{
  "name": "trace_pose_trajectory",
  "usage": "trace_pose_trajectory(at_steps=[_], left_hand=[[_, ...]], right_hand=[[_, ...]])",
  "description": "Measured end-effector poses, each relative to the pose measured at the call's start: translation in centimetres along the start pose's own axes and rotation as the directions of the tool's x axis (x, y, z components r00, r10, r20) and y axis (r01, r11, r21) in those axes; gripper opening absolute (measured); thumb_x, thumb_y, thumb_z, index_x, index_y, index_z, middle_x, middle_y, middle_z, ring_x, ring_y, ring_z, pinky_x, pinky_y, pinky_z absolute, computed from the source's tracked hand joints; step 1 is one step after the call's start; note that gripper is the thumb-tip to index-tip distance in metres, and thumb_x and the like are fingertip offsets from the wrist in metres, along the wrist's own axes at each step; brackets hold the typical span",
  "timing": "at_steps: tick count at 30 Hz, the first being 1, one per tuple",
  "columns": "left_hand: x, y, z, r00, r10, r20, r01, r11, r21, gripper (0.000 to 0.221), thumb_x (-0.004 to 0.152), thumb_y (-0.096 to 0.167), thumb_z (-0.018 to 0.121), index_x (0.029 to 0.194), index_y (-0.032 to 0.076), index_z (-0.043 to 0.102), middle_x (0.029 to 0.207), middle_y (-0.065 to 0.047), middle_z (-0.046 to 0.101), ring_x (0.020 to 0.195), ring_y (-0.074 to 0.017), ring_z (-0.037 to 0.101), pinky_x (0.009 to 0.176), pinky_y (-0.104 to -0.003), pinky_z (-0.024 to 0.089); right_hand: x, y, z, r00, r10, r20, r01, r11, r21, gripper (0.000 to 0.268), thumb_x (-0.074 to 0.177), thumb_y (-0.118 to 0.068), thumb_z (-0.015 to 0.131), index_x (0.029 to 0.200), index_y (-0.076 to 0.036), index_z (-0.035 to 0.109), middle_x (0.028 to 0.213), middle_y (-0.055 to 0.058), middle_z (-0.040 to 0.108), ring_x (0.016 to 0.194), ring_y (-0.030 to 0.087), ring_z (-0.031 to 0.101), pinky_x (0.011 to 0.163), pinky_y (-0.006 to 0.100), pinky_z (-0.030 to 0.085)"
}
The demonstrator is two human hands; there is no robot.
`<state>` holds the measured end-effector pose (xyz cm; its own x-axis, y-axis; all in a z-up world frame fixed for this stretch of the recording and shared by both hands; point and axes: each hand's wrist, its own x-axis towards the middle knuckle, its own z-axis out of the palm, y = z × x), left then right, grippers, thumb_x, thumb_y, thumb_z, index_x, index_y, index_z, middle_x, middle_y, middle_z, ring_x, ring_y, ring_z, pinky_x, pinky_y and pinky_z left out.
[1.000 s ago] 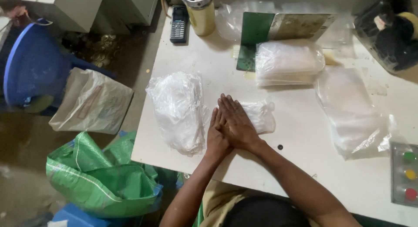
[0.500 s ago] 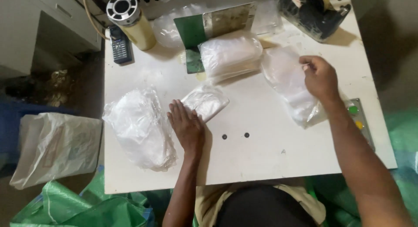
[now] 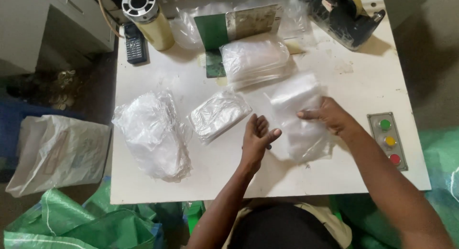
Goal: Manually folding and stacking plastic bags on a factory workbench
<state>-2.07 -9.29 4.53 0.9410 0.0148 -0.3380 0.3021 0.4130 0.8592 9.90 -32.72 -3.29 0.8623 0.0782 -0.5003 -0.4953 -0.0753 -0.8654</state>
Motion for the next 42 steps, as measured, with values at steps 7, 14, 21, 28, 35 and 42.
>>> trace_pose_trajectory(at_steps=[7,14,21,28,35,42], left_hand=[[6.6,-1.2,0.0,0.957,-0.169,-0.237,0.146,0.983,-0.111,0.043,0.078,0.017,0.091,0.100,-0.007,0.063,0.079,-0.015,0.070,0.064,-0.0253,0.070,0.053,-0.041,0.054],[7.6,-2.7,-2.6,0.933,-0.201,-0.298,0.195,0.980,-0.051,0.049,0.078,0.015,0.091,0.109,-0.006,0.060,0.082,-0.016,0.069,0.069,-0.0264,0.072,0.061,-0.046,0.059],[5.6,-0.3,-3.3,0.984,-0.156,-0.087,0.164,0.982,0.096,0.035,0.085,0.015,0.081,0.059,0.006,0.058,0.060,0.005,0.035,0.056,-0.0132,0.033,0.055,-0.031,0.026],[4.8,-3.9,-2.8,0.945,-0.291,0.149,0.317,0.927,-0.201,0.037,0.074,0.003,0.090,0.107,-0.002,0.074,0.093,-0.016,0.075,0.084,-0.0316,0.075,0.082,-0.053,0.060],[2.5,-4.8,-2.9,0.938,-0.340,0.061,0.346,0.923,-0.167,0.043,0.080,0.009,0.090,0.116,0.001,0.068,0.101,-0.013,0.072,0.094,-0.0282,0.070,0.087,-0.051,0.057],[1.6,1.3,3.3,0.996,0.058,0.075,-0.082,0.920,0.383,0.044,0.087,0.030,0.081,0.116,0.000,0.068,0.107,-0.017,0.069,0.110,-0.0350,0.066,0.098,-0.053,0.047]], right_hand=[[-8.6,-6.4,3.8,0.974,-0.186,0.132,0.212,0.951,-0.226,0.093,0.077,-0.017,0.088,0.152,0.006,0.038,0.136,0.026,0.060,0.125,0.036,0.059,0.104,0.051,0.052],[-11.0,1.8,-0.8,0.963,-0.265,-0.040,0.125,0.576,-0.808,0.049,0.082,-0.021,0.087,0.127,-0.015,0.070,0.121,0.006,0.067,0.114,0.029,0.068,0.094,0.041,0.059],[-13.9,-0.7,-3.3,0.845,-0.210,-0.492,0.008,0.925,-0.381,0.019,0.097,-0.001,0.075,0.115,-0.004,0.072,0.099,0.015,0.073,0.071,0.019,0.064,0.050,0.031,0.053],[-10.5,2.2,1.0,0.697,-0.661,-0.279,0.386,0.673,-0.631,0.022,0.080,0.006,0.080,0.100,-0.003,0.078,0.095,0.017,0.067,0.089,0.037,0.070,0.074,0.038,0.058],[-11.2,0.5,1.5,0.919,0.028,0.393,-0.235,0.839,0.491,0.033,0.085,-0.028,0.061,0.105,-0.003,0.069,0.093,0.014,0.069,0.082,0.028,0.067,0.078,0.040,0.052],[-7.6,-2.2,3.9,0.995,-0.045,0.094,0.024,0.977,0.211,0.039,0.082,-0.006,0.084,0.118,0.002,0.071,0.104,0.015,0.075,0.091,0.027,0.074,0.081,0.043,0.060]])
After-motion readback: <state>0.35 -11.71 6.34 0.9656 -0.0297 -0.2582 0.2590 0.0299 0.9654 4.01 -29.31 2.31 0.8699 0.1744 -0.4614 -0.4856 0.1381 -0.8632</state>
